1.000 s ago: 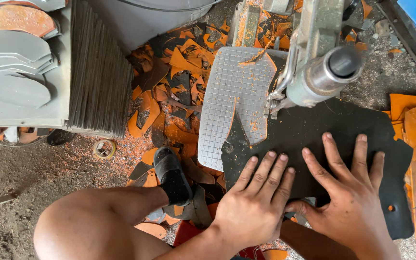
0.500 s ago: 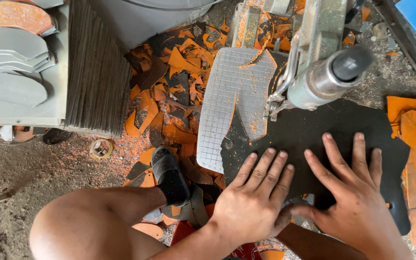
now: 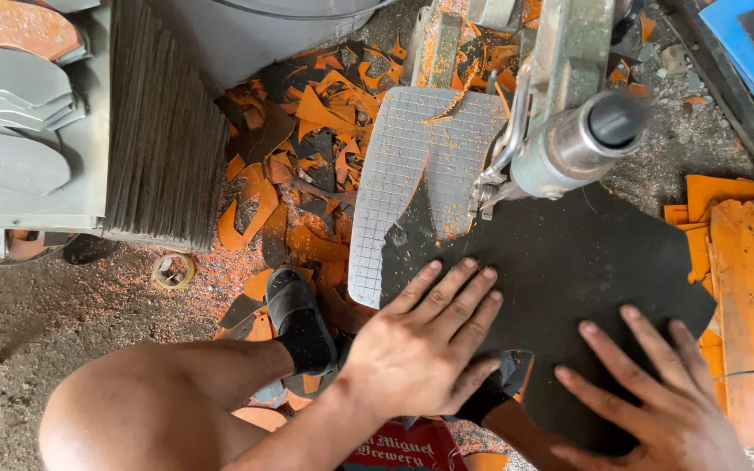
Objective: The person uses a vertical cutting machine to cut shapes from black rubber sheets. They guide the material under the blade, rotate it to follow curved lines, and remove cut pieces. The workspace contains stacks of orange and gray rubber pieces.
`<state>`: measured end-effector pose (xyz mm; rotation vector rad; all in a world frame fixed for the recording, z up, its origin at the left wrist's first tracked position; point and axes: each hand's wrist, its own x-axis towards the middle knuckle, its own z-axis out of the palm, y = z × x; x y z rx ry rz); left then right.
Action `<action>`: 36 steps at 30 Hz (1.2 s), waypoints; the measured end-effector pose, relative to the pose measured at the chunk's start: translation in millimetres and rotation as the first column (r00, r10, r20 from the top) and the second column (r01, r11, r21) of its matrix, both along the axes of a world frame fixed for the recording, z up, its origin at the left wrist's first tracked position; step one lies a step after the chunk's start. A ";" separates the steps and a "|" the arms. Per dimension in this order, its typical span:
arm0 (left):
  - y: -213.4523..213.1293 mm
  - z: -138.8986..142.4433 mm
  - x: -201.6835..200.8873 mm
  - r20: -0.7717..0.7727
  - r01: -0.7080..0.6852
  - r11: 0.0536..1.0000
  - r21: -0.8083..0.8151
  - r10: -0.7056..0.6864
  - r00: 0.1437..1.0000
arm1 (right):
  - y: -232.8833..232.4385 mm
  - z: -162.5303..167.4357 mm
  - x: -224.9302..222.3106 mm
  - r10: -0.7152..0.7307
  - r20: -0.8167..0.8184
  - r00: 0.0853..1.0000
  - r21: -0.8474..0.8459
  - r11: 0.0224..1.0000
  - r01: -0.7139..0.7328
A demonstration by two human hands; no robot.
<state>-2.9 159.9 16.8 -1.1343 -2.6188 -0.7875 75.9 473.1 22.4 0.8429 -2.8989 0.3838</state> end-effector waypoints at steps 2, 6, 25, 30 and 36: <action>-11.6 0.9 -6.5 -0.003 0.022 1.000 -0.006 -0.022 1.000 | -7.5 0.9 3.4 0.031 0.008 0.999 -0.002 1.000 -0.031; -29.1 2.6 -19.2 0.003 0.029 1.000 -0.001 -0.029 1.000 | -24.1 -3.1 13.2 0.033 -0.030 0.999 0.021 0.999 -0.032; -37.2 0.9 -47.4 -0.053 0.053 0.999 0.008 -0.053 0.997 | -47.4 -18.3 17.5 -0.093 -0.046 0.995 -0.178 0.980 0.083; -38.2 0.8 -54.1 -0.047 0.059 0.998 -0.007 -0.059 0.997 | -50.3 -14.8 11.3 -0.092 -0.035 0.995 -0.184 0.979 0.084; -35.4 2.8 -58.2 -0.021 0.051 0.999 -0.015 -0.052 0.998 | -51.1 -7.1 -0.8 -0.107 -0.032 0.994 -0.188 0.977 0.099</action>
